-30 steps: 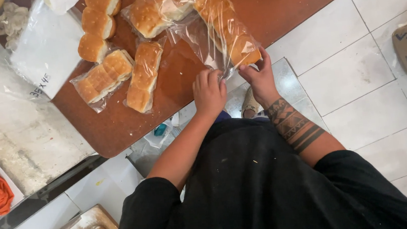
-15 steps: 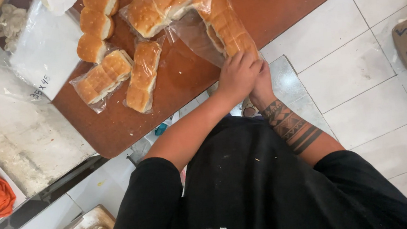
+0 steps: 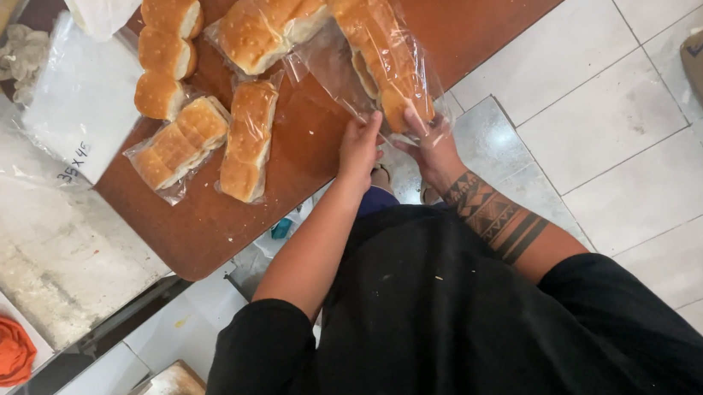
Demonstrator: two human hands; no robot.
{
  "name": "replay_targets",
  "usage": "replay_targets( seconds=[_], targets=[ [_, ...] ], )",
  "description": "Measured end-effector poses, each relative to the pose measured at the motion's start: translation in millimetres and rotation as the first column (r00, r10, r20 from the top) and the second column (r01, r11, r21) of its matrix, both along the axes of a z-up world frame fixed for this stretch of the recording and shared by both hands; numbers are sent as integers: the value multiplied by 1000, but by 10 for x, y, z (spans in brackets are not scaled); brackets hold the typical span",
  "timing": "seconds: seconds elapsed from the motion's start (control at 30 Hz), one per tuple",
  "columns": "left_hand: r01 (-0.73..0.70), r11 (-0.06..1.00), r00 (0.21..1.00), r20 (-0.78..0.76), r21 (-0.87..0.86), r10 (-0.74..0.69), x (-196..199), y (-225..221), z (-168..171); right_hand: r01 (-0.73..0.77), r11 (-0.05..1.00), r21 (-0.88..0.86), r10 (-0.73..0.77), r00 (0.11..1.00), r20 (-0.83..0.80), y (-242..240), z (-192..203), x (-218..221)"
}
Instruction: The person is packaging individual loaves of bread by placing them into plastic bags and sealing the bags using a manual heat sealer.
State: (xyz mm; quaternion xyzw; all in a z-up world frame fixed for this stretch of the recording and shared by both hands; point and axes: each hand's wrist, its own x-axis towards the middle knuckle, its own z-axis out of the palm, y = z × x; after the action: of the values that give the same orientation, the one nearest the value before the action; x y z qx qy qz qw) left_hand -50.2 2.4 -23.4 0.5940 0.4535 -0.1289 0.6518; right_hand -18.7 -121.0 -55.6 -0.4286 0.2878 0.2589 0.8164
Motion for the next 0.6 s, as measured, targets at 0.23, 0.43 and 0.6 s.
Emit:
replay_targets(
  seconds=[0.23, 0.43, 0.6],
  targets=[
    [25, 947, 996, 69, 319, -50, -285, 184, -570, 184, 983, -24, -185, 981, -66, 73, 171, 201],
    [49, 977, 996, 61, 208, -63, -285, 153, -160, 187, 982, 12, -186, 980, -69, 210, 427, 131],
    [19, 991, 998, 60, 135, -28, -334, 249, -338, 49, 996, -74, -53, 997, -54, 208, 337, 130]
  ],
)
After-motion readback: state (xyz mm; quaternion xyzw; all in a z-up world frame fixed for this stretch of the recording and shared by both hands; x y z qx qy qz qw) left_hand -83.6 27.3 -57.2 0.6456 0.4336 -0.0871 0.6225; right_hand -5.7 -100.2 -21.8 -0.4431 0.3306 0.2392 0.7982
